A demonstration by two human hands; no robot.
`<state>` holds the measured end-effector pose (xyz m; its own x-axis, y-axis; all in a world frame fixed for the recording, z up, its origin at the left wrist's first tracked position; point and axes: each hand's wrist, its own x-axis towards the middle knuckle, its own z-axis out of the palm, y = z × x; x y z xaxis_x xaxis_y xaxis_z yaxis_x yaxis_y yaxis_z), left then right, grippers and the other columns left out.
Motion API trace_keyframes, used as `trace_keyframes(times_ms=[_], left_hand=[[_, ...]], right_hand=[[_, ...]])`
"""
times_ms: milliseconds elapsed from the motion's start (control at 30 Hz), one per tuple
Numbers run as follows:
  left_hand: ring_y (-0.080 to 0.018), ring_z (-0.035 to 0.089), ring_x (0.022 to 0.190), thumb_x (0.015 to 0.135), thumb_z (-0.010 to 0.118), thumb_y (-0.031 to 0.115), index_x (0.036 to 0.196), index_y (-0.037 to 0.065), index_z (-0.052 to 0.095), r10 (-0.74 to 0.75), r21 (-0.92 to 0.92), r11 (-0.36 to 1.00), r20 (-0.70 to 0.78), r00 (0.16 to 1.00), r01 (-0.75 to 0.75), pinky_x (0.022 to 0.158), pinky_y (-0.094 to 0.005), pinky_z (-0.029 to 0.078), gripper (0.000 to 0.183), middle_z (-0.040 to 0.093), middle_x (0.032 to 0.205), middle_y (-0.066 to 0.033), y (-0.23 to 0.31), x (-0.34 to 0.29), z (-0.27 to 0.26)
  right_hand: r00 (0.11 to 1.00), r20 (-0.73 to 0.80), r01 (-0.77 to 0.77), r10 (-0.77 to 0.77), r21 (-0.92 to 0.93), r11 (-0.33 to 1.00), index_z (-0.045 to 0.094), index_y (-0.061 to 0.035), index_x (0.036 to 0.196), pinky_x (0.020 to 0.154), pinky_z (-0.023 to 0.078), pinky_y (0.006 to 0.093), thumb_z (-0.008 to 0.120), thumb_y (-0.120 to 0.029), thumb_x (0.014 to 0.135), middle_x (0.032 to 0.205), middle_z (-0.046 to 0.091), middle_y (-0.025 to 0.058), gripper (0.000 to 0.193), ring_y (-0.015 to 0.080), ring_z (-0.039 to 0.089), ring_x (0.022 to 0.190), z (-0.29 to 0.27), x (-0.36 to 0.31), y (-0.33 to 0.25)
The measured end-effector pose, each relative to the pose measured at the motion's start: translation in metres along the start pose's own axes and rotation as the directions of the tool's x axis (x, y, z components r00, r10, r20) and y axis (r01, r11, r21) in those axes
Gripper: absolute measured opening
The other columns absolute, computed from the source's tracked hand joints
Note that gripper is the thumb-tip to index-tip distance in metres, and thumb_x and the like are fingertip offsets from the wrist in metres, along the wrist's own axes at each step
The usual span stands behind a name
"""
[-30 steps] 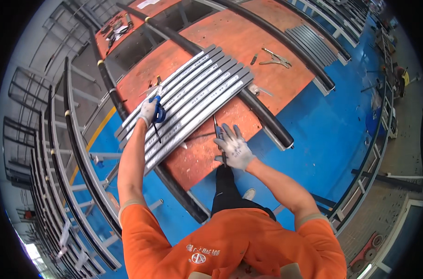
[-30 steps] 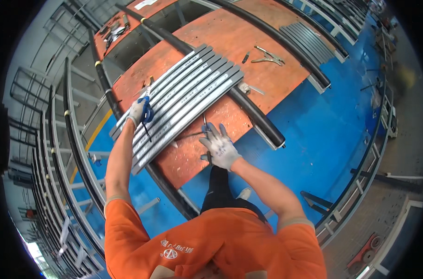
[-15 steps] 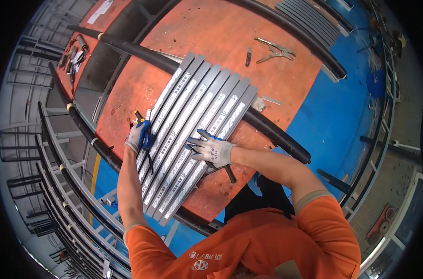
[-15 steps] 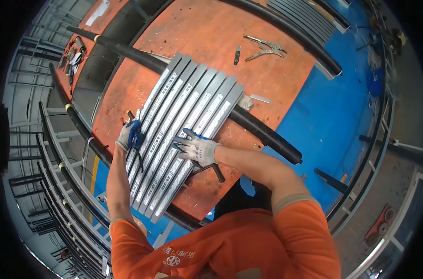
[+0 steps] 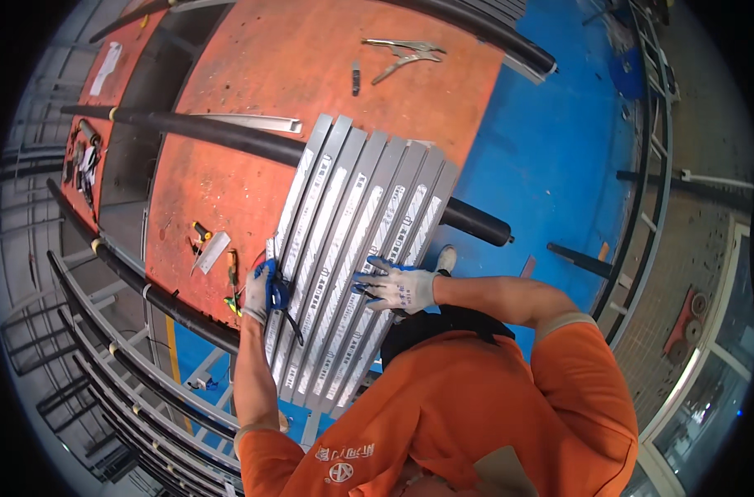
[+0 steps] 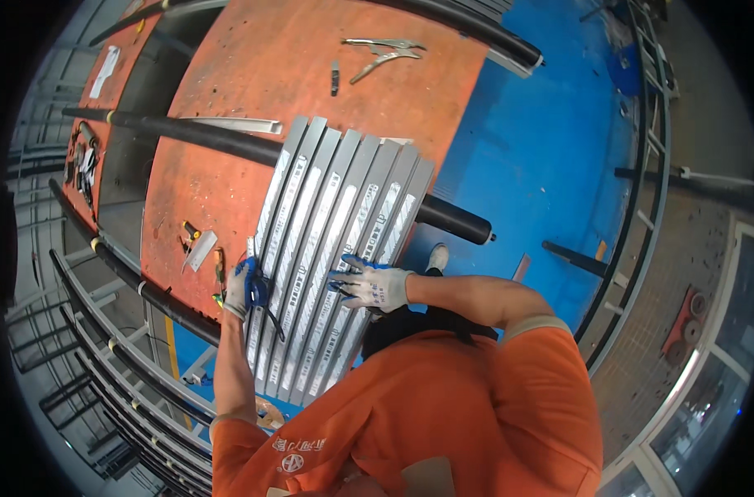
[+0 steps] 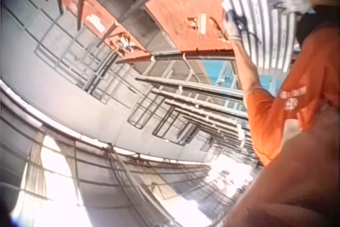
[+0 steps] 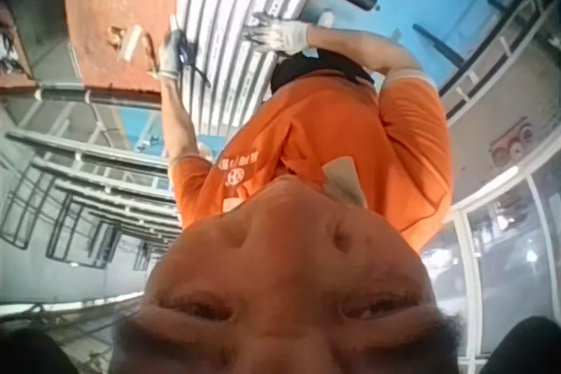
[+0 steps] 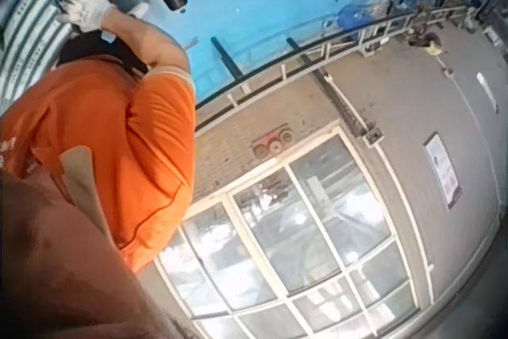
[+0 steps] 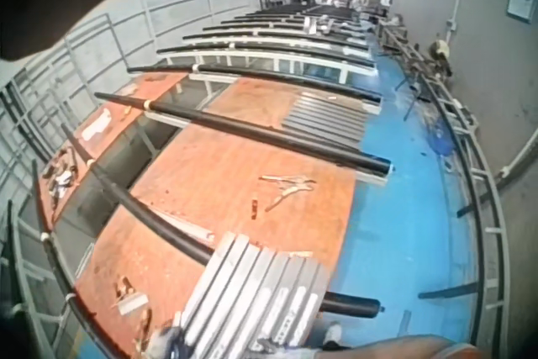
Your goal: Marking measurement lines on stacked metal components using a marker and a template.
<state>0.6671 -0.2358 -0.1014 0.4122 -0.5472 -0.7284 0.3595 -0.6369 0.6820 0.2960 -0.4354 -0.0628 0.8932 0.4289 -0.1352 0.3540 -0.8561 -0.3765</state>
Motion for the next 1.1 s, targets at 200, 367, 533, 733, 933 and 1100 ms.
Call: trace_keyframes(times_ms=[200,367,533,733,933,1100], left_hand=[[-0.0143,0.063,0.066,0.107,0.063,0.029,0.103,0.005,0.069,-0.014,0.015,1.0,-0.001,1.0,0.014,0.061,-0.0289,0.052,0.025,0.067,0.08,-0.0012,0.004,-0.001,0.0],[-0.0137,0.063,0.066,0.109,0.06,0.031,0.103,0.003,0.069,0.085,0.381,0.921,0.001,0.996,-0.079,0.062,-0.0291,0.052,0.03,0.067,0.08,-0.0023,0.046,-0.013,-0.005],[-0.013,0.062,0.062,0.11,0.055,0.026,0.105,0.003,0.066,0.133,0.73,0.663,0.102,0.986,-0.165,0.056,-0.0319,0.051,0.026,0.065,0.076,-0.0042,0.167,0.0,0.018],[-0.0406,0.071,0.097,0.106,0.055,0.03,0.121,0.008,0.067,0.365,0.79,-0.027,0.579,0.729,-0.613,0.087,-0.0492,0.054,0.029,0.075,0.099,-0.0186,0.277,0.104,0.102],[-0.0392,0.068,0.111,0.103,0.055,0.025,0.127,0.011,0.067,0.054,0.688,-0.203,0.718,0.693,-0.697,0.097,-0.0499,0.051,0.03,0.074,0.115,-0.0192,0.307,0.18,0.152],[-0.0365,0.07,0.11,0.102,0.056,0.026,0.131,0.015,0.068,-0.025,0.636,-0.226,0.753,0.657,-0.738,0.098,-0.0492,0.051,0.034,0.076,0.113,-0.0175,0.308,0.195,0.162]], right_hand=[[0.998,-0.06,0.007,-0.007,0.008,1.0,0.049,-0.0239,0.154,0.129,0.01,0.0743,0.065,-0.04,0.091,0.152,0.05,0.0145,0.067,0.0367,0.017,0.163,0.013,0.01,0.001],[0.991,-0.132,-0.013,0.01,-0.025,1.0,0.052,-0.0223,0.151,0.128,0.012,0.0751,0.061,-0.044,0.095,0.148,0.056,0.0142,0.061,0.0372,0.024,0.16,0.002,-0.009,-0.003],[0.937,-0.162,-0.282,0.308,0.165,0.945,0.055,-0.0168,0.149,0.13,0.015,0.0661,0.062,-0.036,0.094,0.146,0.057,0.0177,0.058,0.0375,0.031,0.157,-0.016,-0.019,-0.007],[0.487,-0.512,-0.277,0.707,0.677,0.681,0.058,-0.009,0.14,0.118,0.034,0.0637,0.068,-0.039,0.097,0.146,0.058,0.0204,0.053,0.0466,0.045,0.143,-0.043,-0.005,0.026],[0.448,-0.495,-0.464,0.744,0.583,0.667,0.059,-0.006,0.13,0.111,0.041,0.06,0.079,-0.025,0.09,0.141,0.059,0.0243,0.048,0.0493,0.052,0.133,-0.057,0.012,0.061],[0.431,-0.433,-0.501,0.792,0.616,0.609,0.063,-0.0076,0.127,0.112,0.042,0.0589,0.076,-0.021,0.089,0.138,0.061,0.0209,0.042,0.0452,0.052,0.132,-0.063,0.032,0.073]])
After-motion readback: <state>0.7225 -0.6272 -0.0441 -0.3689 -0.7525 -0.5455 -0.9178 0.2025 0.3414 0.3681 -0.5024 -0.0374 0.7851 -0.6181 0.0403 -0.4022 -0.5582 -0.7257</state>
